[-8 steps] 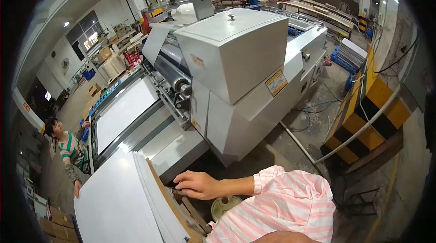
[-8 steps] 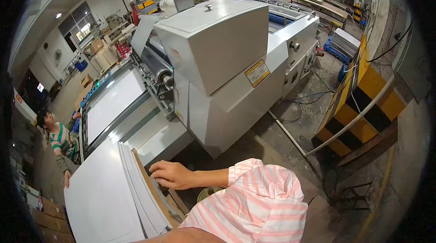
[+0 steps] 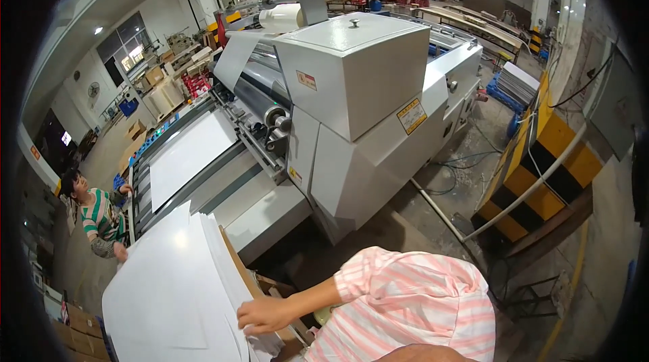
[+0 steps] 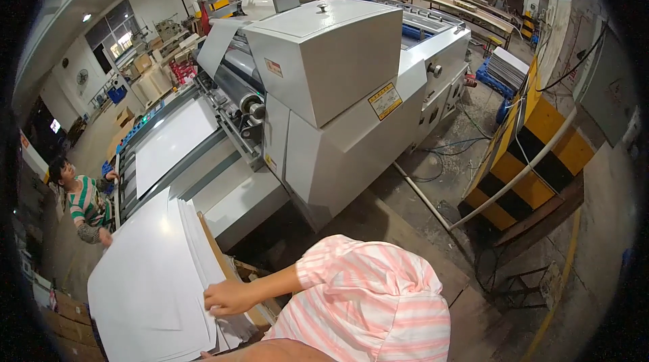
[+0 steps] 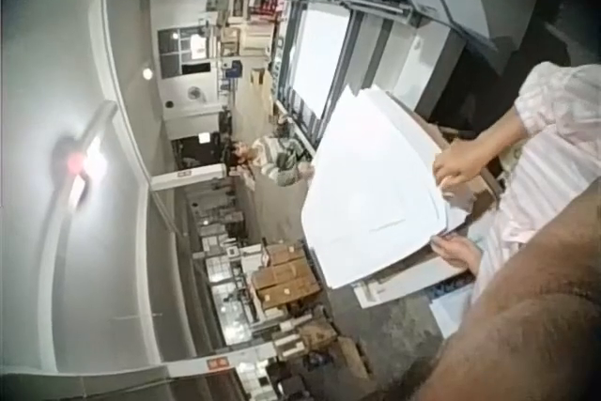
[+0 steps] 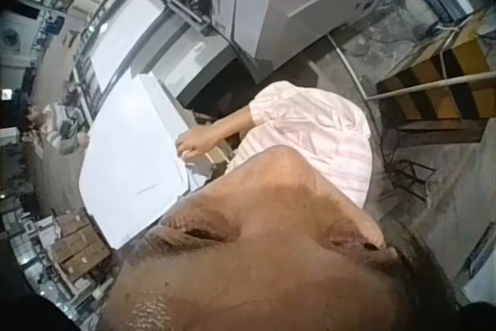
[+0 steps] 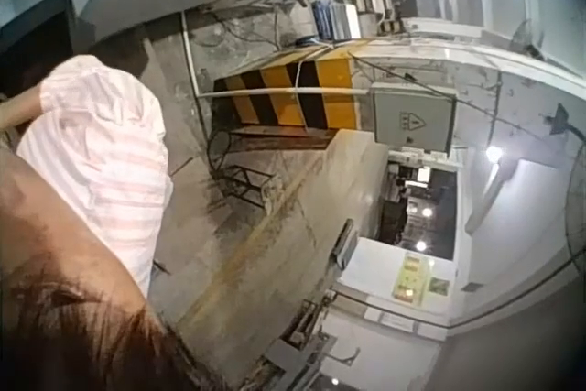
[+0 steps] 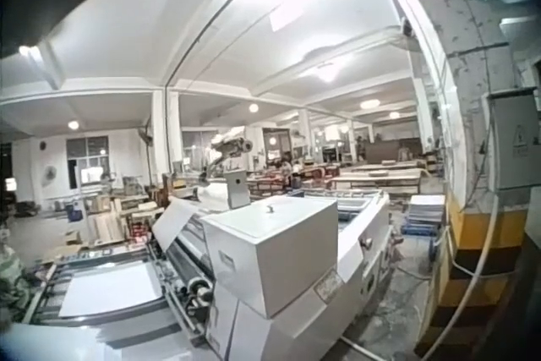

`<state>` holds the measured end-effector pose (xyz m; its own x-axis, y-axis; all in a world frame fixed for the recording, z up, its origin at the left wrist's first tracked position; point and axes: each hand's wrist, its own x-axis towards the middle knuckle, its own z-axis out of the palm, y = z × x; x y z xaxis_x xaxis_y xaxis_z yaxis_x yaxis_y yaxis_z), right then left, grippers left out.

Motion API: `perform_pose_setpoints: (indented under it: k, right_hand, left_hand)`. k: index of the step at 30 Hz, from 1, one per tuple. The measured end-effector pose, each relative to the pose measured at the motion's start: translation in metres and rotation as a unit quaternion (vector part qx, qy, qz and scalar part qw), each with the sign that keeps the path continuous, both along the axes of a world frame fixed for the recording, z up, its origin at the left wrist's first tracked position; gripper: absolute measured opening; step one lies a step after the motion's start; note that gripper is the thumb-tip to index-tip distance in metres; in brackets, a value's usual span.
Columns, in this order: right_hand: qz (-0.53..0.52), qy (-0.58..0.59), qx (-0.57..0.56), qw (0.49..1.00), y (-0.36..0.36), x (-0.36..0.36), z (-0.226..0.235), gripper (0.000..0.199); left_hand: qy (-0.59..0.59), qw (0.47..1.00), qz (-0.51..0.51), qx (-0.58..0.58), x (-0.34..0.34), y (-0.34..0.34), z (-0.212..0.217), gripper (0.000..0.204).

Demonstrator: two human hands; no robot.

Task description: The recorder is handling and stacking large white sheets being processed by an industrial machine in a factory setting.

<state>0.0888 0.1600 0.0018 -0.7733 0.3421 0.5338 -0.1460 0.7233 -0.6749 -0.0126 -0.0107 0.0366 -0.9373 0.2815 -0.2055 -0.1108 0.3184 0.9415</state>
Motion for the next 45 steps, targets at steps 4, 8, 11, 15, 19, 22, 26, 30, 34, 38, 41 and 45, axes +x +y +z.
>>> perform_pose_setpoints:
  k: [4, 8, 11, 15, 19, 22, 26, 30, 34, 38, 41, 45]
  right_hand:
    - [0.062, -0.01, 0.164, 0.984, -0.021, -0.047, -0.01, 0.027]
    - [0.054, 0.012, 0.251, 0.966, -0.029, -0.068, -0.018, 0.022]
    - [0.058, 0.048, 0.284, 0.956, -0.022, -0.08, -0.028, 0.02]
    - [0.036, 0.087, 0.218, 0.971, -0.02, -0.093, 0.005, 0.021]
    - [-0.032, 0.192, 0.161, 0.968, -0.021, -0.086, 0.034, 0.02]
    - [-0.03, 0.167, 0.208, 0.963, -0.022, -0.079, 0.022, 0.019]
    - [0.028, 0.11, 0.195, 0.974, -0.019, -0.078, -0.001, 0.015]
    - [0.043, 0.076, 0.2, 0.976, -0.021, -0.081, -0.013, 0.012]
    - [0.05, -0.009, 0.251, 0.967, -0.02, -0.084, -0.022, 0.01]
    - [0.007, -0.046, 0.278, 0.96, -0.025, -0.085, -0.03, 0.015]
    - [-0.043, -0.056, 0.248, 0.966, -0.036, -0.084, -0.024, 0.022]
    - [-0.023, -0.058, 0.167, 0.984, -0.046, -0.083, -0.007, 0.031]
  left_hand:
    - [0.041, 0.997, 0.003, -0.07, -0.001, 0.003, 0.008, 0.045]
    - [0.053, 0.996, 0.021, -0.07, -0.011, 0.002, -0.006, 0.048]
    - [0.061, 0.997, 0.033, -0.029, -0.056, -0.002, -0.076, 0.047]
    - [0.07, 0.954, -0.021, 0.29, -0.077, -0.018, -0.123, 0.027]
    - [0.195, 0.951, -0.033, 0.237, -0.065, -0.014, -0.113, 0.022]
    - [0.145, 0.95, 0.065, 0.268, -0.054, -0.005, -0.105, 0.02]
    - [0.101, 0.969, 0.07, 0.214, -0.033, 0.001, -0.077, 0.036]
    - [0.03, 0.978, 0.089, 0.184, -0.046, -0.001, -0.087, 0.045]
    - [0.223, 0.969, -0.033, 0.097, -0.07, -0.022, -0.139, 0.034]
    - [0.051, 0.98, 0.005, 0.195, -0.066, -0.022, -0.136, 0.033]
    - [0.173, 0.956, -0.062, 0.227, -0.069, -0.023, -0.144, 0.036]
    - [0.019, 0.979, 0.029, 0.199, -0.07, -0.02, -0.137, 0.037]
